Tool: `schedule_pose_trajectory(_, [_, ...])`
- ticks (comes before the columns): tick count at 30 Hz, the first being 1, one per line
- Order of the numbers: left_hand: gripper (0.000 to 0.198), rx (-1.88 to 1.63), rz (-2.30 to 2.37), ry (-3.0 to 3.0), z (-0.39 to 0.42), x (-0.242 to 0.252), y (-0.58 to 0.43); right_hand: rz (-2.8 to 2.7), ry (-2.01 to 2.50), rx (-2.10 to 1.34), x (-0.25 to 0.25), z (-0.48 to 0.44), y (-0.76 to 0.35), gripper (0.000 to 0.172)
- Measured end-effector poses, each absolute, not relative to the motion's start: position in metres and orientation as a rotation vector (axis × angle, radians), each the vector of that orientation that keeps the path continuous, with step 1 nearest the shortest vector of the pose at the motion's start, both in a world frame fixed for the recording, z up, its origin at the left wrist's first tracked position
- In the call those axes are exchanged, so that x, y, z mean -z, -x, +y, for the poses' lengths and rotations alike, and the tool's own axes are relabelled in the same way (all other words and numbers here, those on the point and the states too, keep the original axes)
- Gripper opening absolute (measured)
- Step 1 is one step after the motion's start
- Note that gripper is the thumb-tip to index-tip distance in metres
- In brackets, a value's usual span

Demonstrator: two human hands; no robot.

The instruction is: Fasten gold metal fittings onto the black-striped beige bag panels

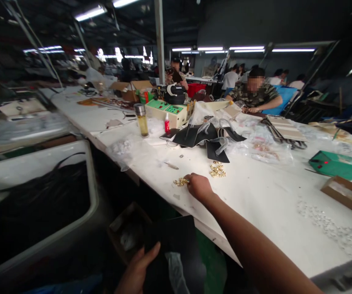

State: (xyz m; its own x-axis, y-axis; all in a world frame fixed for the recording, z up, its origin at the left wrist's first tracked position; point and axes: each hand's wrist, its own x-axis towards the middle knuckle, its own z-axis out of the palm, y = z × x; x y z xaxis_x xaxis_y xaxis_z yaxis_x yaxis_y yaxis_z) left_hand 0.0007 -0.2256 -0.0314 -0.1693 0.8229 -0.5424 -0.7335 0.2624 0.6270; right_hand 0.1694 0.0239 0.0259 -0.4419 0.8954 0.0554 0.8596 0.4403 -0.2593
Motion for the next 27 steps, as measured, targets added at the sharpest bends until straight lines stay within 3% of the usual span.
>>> schedule_pose_trajectory(9, [0.059, -1.189, 1.037, -0.128, -0.218, 0.006, -0.001, -2.708, 1.569, -0.108, -0.018, 0.035, -0.169, 0.024])
schedule_pose_trajectory(19, [0.046, -1.262, 1.066, -0.25, -0.218, -0.01, 0.001, -2.622, 1.568, -0.176, -0.047, 0.015, -0.177, 0.021])
schedule_pose_trajectory(21, [0.048, -1.306, 1.101, -0.296, -0.217, -0.012, 0.001, -2.496, 1.558, -0.349, -0.058, -0.012, -0.189, 0.024])
schedule_pose_trajectory(25, [0.051, -1.345, 1.21, -0.466, -0.216, -0.017, -0.004, -1.828, 1.338, -1.171, -0.068, -0.092, -0.208, 0.036])
schedule_pose_trajectory(27, [0.051, -1.332, 1.242, -0.585, -0.217, -0.022, -0.011, -1.555, 1.269, -1.368, -0.063, -0.133, -0.21, 0.04])
